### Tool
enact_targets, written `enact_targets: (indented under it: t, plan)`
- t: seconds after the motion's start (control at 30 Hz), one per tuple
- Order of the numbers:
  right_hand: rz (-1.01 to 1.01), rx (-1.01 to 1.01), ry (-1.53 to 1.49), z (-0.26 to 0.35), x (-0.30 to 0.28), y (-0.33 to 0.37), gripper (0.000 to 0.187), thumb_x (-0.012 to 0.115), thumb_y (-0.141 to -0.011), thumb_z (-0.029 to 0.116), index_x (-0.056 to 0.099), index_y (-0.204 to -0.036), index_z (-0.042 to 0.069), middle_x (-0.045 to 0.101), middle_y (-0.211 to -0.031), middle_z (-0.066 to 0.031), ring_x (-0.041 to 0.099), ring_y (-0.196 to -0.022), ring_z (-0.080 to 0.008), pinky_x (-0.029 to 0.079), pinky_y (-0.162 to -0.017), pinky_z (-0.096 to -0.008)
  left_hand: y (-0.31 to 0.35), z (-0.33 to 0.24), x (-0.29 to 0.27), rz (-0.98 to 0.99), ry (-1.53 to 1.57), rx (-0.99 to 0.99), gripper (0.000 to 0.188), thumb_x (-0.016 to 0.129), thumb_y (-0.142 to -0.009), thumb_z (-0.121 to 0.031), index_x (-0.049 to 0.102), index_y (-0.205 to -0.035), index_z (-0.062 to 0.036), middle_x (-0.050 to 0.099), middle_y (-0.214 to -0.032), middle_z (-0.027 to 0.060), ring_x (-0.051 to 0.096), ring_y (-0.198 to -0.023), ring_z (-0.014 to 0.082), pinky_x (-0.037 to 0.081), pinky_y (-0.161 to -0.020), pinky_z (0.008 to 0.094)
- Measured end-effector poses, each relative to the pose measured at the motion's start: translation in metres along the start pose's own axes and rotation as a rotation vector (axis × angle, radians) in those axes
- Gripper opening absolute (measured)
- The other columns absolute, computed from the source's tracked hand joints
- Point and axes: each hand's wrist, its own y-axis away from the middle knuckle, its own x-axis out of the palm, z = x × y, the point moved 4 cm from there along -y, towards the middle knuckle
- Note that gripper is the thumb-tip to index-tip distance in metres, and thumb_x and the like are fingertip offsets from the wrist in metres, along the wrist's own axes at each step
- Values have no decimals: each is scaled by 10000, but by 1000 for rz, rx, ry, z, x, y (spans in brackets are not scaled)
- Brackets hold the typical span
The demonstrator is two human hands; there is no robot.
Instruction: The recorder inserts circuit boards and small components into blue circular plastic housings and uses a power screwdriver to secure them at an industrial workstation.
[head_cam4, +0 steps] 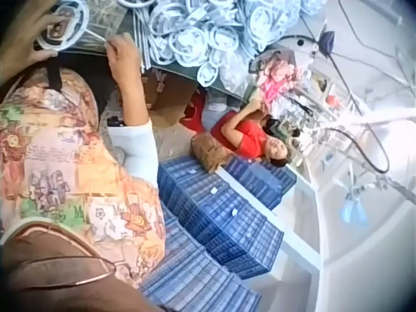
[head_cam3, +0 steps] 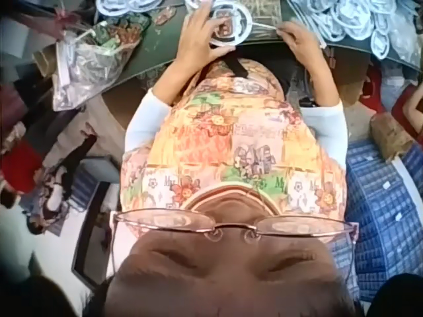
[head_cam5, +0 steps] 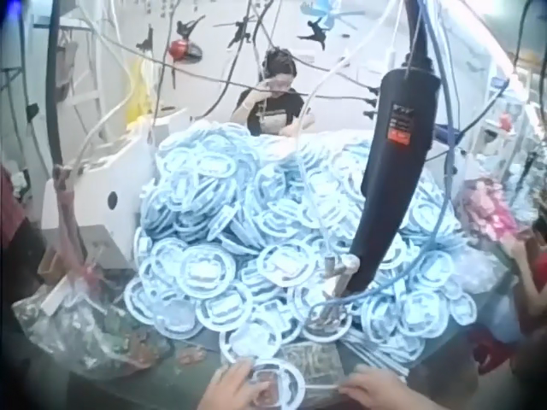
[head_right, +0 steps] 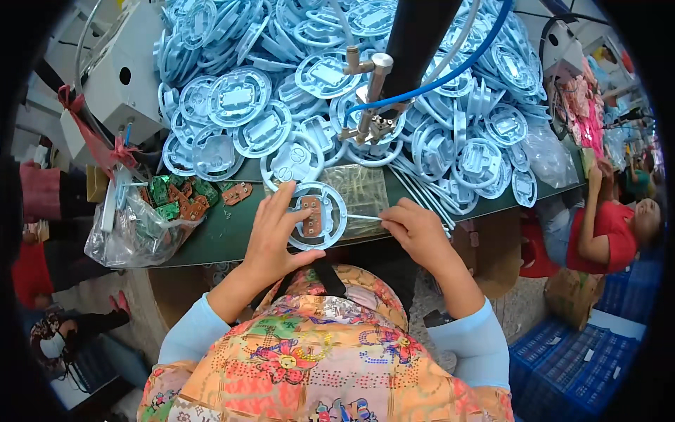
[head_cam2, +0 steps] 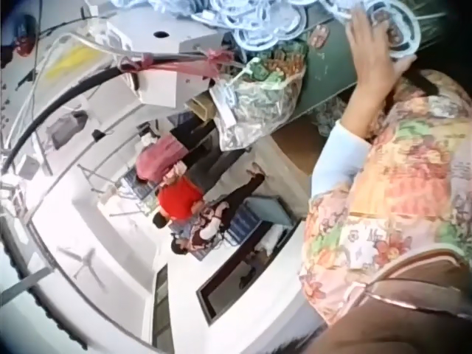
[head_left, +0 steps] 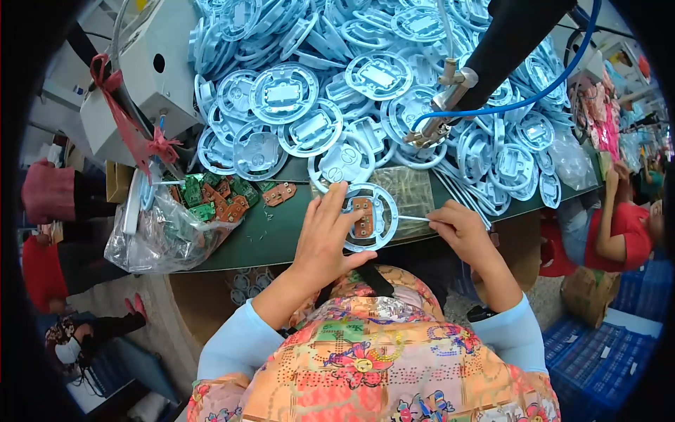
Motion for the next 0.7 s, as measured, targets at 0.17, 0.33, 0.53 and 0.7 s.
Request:
enact_targets:
  t: [0.17,0.33,0.53,0.7]
  plan:
    - [26,57,-6,-3,-2,-2,126,689,-850,94,689,-972,66,571,-800,-87,599,-691,-275,468,-614,-353,1,3,2,-35,-78,32,498,833,-707,-197,616,-1139,-76,398,-1465,256,399,-1347,418,316,-1056,551]
    - [14,43,-28,-4,0,0,126,691,-846,78,689,-971,59,573,-806,-85,603,-698,-265,472,-622,-340,3,3,1,-52,-61,5,468,817,-728,-206,624,-1136,-82,420,-1449,246,415,-1329,416,318,-1052,528]
    - [25,38,-57,-7,1,-2,131,695,-842,68,691,-971,44,573,-813,-88,602,-698,-262,471,-628,-332,-7,-10,-4,34,-105,-43,653,900,-590,-310,607,-1115,-56,383,-1454,270,367,-1358,419,318,-1056,540]
    - [63,47,-118,-3,0,-7,148,692,-845,70,694,-990,42,551,-805,-94,586,-724,-259,457,-648,-331,-2,2,7,-32,-29,-7,665,920,-562,-297,576,-1080,-61,379,-1458,280,381,-1346,450,326,-1075,529]
